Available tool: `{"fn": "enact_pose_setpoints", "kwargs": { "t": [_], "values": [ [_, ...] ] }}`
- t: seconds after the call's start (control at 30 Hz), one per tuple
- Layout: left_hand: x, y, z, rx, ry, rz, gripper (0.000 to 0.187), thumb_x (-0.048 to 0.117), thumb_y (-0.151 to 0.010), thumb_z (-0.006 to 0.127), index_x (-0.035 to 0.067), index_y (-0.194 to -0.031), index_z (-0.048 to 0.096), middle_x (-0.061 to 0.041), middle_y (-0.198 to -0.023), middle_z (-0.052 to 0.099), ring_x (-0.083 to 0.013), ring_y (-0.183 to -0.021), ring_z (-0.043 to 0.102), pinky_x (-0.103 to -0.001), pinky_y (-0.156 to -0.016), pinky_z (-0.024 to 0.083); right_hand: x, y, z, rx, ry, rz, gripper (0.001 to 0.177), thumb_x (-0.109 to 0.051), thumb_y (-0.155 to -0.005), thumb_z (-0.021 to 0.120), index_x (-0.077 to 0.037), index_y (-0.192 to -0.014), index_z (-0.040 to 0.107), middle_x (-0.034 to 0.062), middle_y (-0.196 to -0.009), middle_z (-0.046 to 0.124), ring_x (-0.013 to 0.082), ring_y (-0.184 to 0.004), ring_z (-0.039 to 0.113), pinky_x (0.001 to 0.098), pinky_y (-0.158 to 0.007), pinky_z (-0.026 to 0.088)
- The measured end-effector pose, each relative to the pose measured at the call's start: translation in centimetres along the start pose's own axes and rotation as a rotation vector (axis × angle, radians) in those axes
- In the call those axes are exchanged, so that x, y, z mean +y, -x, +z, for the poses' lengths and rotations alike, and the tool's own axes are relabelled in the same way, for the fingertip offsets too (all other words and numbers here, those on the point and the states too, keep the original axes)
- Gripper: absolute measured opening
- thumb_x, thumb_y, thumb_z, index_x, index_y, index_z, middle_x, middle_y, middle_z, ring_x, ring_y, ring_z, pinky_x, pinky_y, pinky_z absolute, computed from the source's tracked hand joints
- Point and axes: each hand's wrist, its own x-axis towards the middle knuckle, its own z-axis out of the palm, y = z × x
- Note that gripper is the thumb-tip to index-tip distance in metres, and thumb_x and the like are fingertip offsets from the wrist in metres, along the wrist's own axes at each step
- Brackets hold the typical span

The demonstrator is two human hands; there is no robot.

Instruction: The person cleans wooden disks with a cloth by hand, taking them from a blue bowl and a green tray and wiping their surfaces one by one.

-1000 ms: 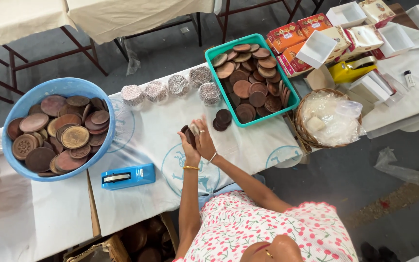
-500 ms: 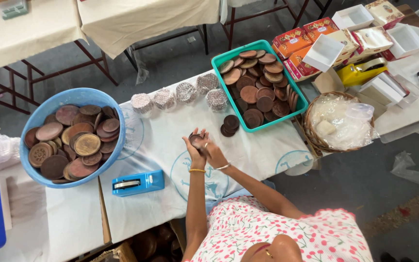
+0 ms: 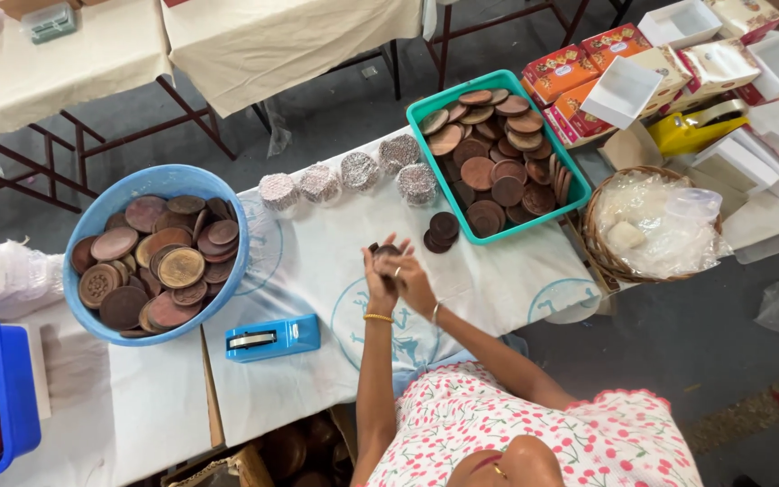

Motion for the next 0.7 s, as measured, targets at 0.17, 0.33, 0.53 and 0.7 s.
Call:
{"fn": "enact_pose_setpoints", "kwargs": {
  "t": [0.17,0.33,0.53,0.7],
  "values": [
    [-0.4,-0.1,0.3,0.154,-0.158,0.058,0.077,0.068,-0.101,0.034,0.011,-0.150,0.050,-0.011,-0.146,0.058,-0.0232,-0.127,0.059,-0.039,-0.109,0.048,-0.2,-0.2,-0.9,0.043,-0.035,0.276,0.038,-0.001,-0.092,0.065,-0.007,-0.129,0.066,0.0113,-0.109,0.074,0.0310,-0.104,0.069,0.0393,-0.091,0.054],
    [-1.2,-1.4,-0.6,0.306,-0.436,0.162,0.073,0.064,-0.104,0.038,0.009,-0.148,0.053,-0.007,-0.145,0.058,-0.0182,-0.117,0.055,-0.041,-0.099,0.048,-0.8,-0.3,-1.1,-0.036,0.022,0.347,0.031,-0.003,-0.088,0.071,-0.009,-0.118,0.078,0.0149,-0.098,0.074,0.0312,-0.093,0.070,0.0391,-0.081,0.056],
    [-2.7,-1.9,-2.1,0.166,-0.350,0.141,0.067,0.061,-0.102,0.041,0.012,-0.148,0.046,-0.011,-0.137,0.059,-0.0254,-0.118,0.062,-0.039,-0.103,0.050,-0.2,-0.3,-1.3,0.065,0.076,0.177,0.028,0.000,-0.087,0.070,-0.008,-0.114,0.076,0.0118,-0.110,0.076,0.0312,-0.098,0.070,0.0390,-0.088,0.056],
    [-3.2,-2.0,-4.0,-0.051,-0.273,0.152,0.088,0.081,-0.104,0.025,0.003,-0.133,0.053,-0.023,-0.119,0.069,-0.0309,-0.105,0.065,-0.039,-0.091,0.053,-1.9,-2.2,-2.5,0.084,0.011,0.048,0.029,-0.001,-0.086,0.072,-0.009,-0.114,0.077,0.0099,-0.113,0.076,0.0307,-0.103,0.071,0.0403,-0.092,0.055]
  ]
}}
